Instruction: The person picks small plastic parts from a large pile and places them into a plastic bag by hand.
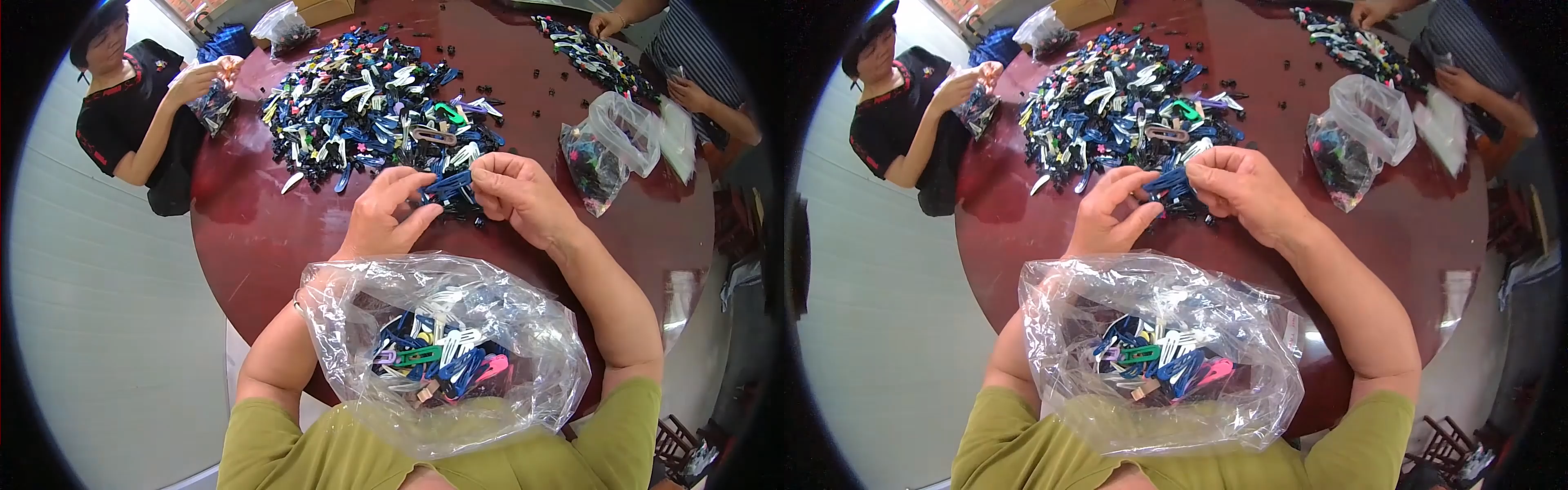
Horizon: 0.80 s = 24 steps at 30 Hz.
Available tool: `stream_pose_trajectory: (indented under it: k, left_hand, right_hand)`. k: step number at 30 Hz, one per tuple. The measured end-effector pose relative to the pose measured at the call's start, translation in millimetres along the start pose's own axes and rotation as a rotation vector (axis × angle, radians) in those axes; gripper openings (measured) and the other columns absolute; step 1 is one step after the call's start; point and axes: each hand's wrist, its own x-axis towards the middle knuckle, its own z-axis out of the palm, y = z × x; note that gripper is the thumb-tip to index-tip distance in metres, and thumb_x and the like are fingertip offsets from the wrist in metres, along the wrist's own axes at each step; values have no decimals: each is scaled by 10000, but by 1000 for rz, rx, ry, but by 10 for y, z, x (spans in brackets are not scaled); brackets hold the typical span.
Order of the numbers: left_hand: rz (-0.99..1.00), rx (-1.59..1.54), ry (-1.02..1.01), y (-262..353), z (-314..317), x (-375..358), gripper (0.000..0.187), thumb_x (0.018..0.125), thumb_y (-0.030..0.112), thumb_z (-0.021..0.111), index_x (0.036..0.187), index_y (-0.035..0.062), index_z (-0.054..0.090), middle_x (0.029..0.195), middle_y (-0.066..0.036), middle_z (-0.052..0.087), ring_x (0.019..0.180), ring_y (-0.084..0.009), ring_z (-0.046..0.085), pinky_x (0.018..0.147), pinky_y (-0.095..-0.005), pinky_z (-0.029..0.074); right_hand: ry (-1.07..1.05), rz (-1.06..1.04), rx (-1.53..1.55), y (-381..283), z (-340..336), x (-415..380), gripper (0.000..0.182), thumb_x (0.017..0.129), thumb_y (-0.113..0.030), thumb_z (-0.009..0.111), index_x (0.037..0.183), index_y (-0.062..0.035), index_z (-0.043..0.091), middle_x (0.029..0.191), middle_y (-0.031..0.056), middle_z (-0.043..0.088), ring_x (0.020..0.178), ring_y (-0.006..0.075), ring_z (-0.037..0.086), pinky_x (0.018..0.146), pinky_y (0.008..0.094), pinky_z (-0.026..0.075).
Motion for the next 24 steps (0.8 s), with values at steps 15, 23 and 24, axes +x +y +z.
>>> stream_pose_trajectory:
  k: [15, 23, 24]
  left_hand:
    - [-241, -207, -45, 46, 2, -43, 181, 871, 5, 650, 1049, -21, 667, 934, -40, 669, 767, -58, 584, 671, -206, 479]
    - [138, 278, 146, -132, -97, 75, 253, 765, 15, 718, 1009, -7, 653, 916, -89, 648, 708, -138, 605, 641, -256, 503]
    - [146, 314, 142, -184, -142, 85, 260, 760, 14, 718, 1011, -1, 652, 950, -107, 644, 718, -167, 615, 650, -277, 512]
  right_hand:
    - [85, 73, -17, 102, 70, 22, 171, 903, -222, 658, 863, -62, 615, 687, -32, 550, 579, 48, 458, 522, 200, 357]
    - [-77, -76, -51, -362, 114, -182, 151, 911, -178, 625, 862, -36, 609, 695, -29, 537, 573, 34, 434, 522, 189, 327]
    - [-101, -79, -91, -502, 179, -291, 140, 902, -159, 635, 866, -26, 615, 709, -22, 551, 587, 37, 452, 529, 189, 338]
